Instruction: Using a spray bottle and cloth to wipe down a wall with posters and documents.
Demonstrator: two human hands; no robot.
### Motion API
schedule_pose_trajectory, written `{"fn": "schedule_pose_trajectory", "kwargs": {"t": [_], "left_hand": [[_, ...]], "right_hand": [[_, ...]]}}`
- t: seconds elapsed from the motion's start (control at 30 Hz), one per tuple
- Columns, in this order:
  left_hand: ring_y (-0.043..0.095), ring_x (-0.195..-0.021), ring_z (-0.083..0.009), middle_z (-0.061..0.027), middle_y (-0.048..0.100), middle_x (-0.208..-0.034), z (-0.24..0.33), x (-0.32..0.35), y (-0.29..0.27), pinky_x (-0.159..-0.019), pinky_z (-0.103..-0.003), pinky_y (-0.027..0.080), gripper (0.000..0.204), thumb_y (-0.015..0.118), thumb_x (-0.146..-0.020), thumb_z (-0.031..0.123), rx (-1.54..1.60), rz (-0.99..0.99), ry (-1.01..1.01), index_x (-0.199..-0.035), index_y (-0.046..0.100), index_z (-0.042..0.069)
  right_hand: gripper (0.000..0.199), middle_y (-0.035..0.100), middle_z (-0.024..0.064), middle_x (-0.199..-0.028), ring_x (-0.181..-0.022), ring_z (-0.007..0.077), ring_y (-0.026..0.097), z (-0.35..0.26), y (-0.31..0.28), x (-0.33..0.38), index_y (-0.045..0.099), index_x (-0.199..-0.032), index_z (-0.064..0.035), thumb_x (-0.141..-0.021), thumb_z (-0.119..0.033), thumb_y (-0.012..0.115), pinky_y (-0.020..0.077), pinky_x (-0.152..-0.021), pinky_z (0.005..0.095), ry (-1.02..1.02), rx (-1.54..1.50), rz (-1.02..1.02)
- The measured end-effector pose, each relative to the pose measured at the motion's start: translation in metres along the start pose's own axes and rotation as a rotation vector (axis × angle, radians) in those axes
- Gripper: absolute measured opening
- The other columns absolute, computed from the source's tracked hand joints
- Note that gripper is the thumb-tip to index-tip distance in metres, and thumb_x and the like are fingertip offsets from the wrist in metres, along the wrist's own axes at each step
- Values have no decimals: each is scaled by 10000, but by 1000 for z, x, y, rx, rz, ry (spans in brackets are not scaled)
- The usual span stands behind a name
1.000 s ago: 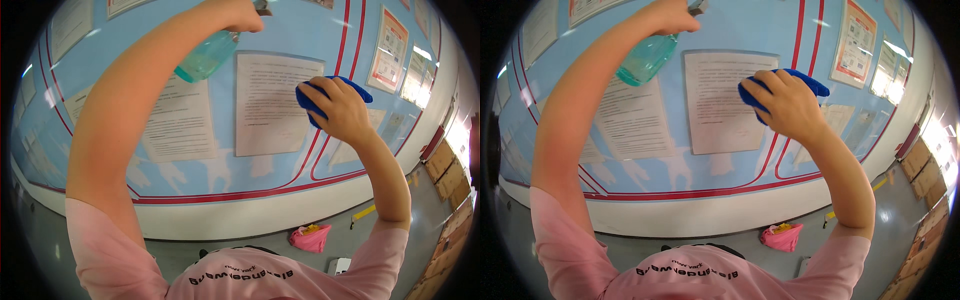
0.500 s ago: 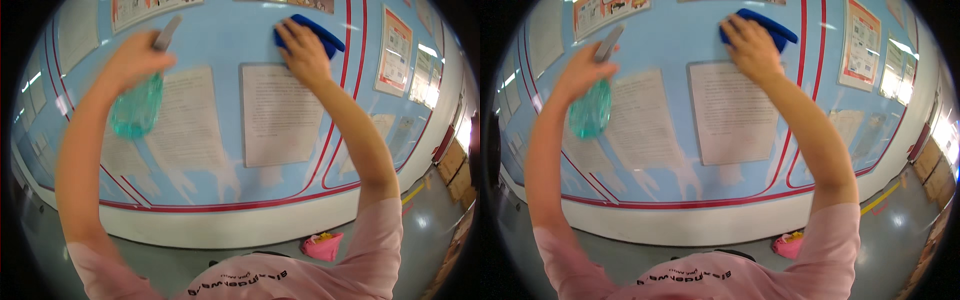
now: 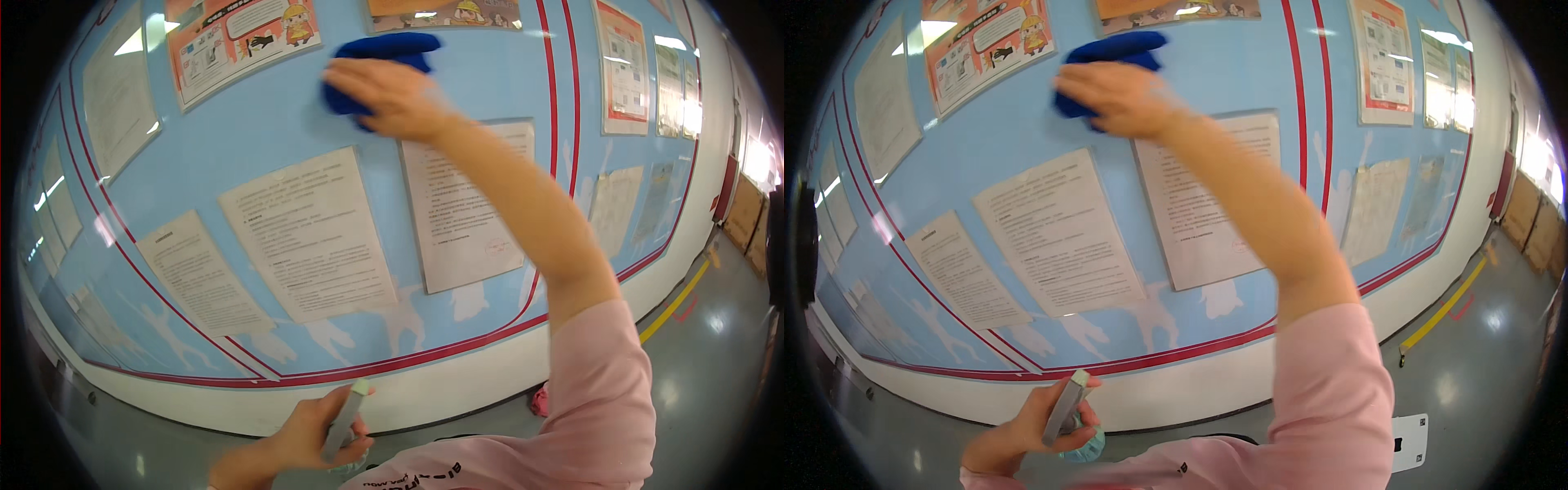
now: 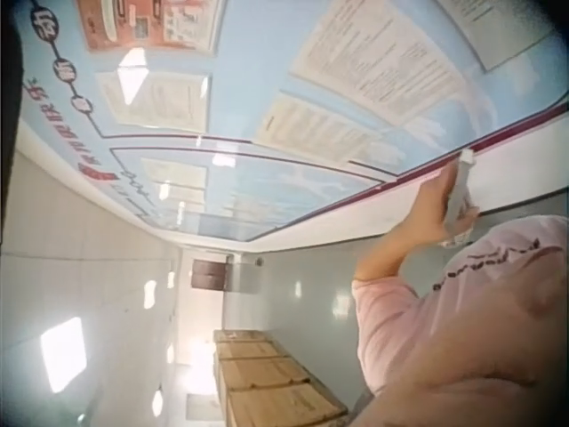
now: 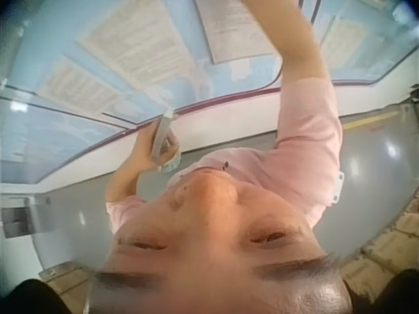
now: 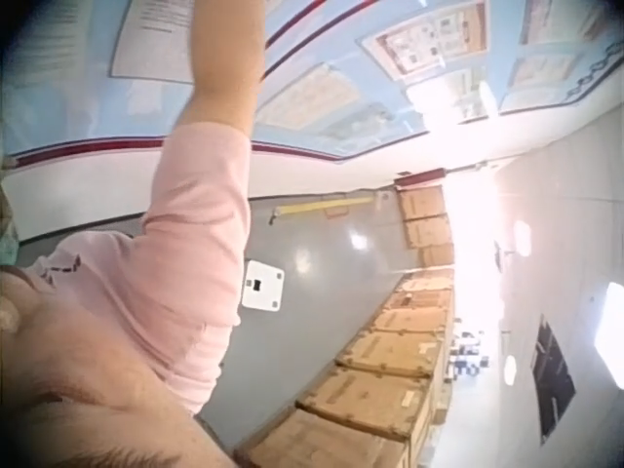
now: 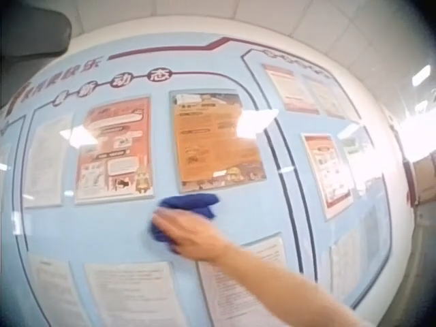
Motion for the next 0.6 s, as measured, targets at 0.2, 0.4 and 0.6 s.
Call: {"fn": "schedule_pose_trajectory", "kwargs": {"t": [0.2, 0.4, 0.6], "left_hand": [[566, -589, -109, -24, 585, -669, -127, 90, 13, -584, -244, 461, 560, 683, -670, 84, 264, 406, -121, -1179, 455, 41], [453, -628, -103, -35, 520, -686, -194, 197, 57, -545, -267, 386, 278, 641, -739, 97, -219, 813, -293, -983, 536, 14], [451, -613, -102, -54, 529, -675, -167, 207, 55, -528, -261, 388, 369, 622, -734, 100, 55, 670, -563, -1069, 508, -4]], "right_hand": [[520, 387, 55, -1341, -1242, 317, 303, 88, -102, 102, 479, -1246, -234, -743, -263, 607, 252, -1032, 430, 415, 633, 208], [477, 312, 157, -1362, -1255, 355, 277, 83, -67, 133, 447, -1270, -164, -809, -226, 557, 266, -1024, 421, 881, 359, 444], [479, 452, 105, -1257, -1168, 309, 409, -12, 8, 14, 538, -1153, -156, -685, -81, 604, 316, -993, 410, 508, 161, 356]]}}
Point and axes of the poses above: each hand's wrist, its own x-axis away from the middle knuckle, its own y-axis out of the palm, z = x × y, the point moved 6 cm from there along -x, towards the middle knuckle
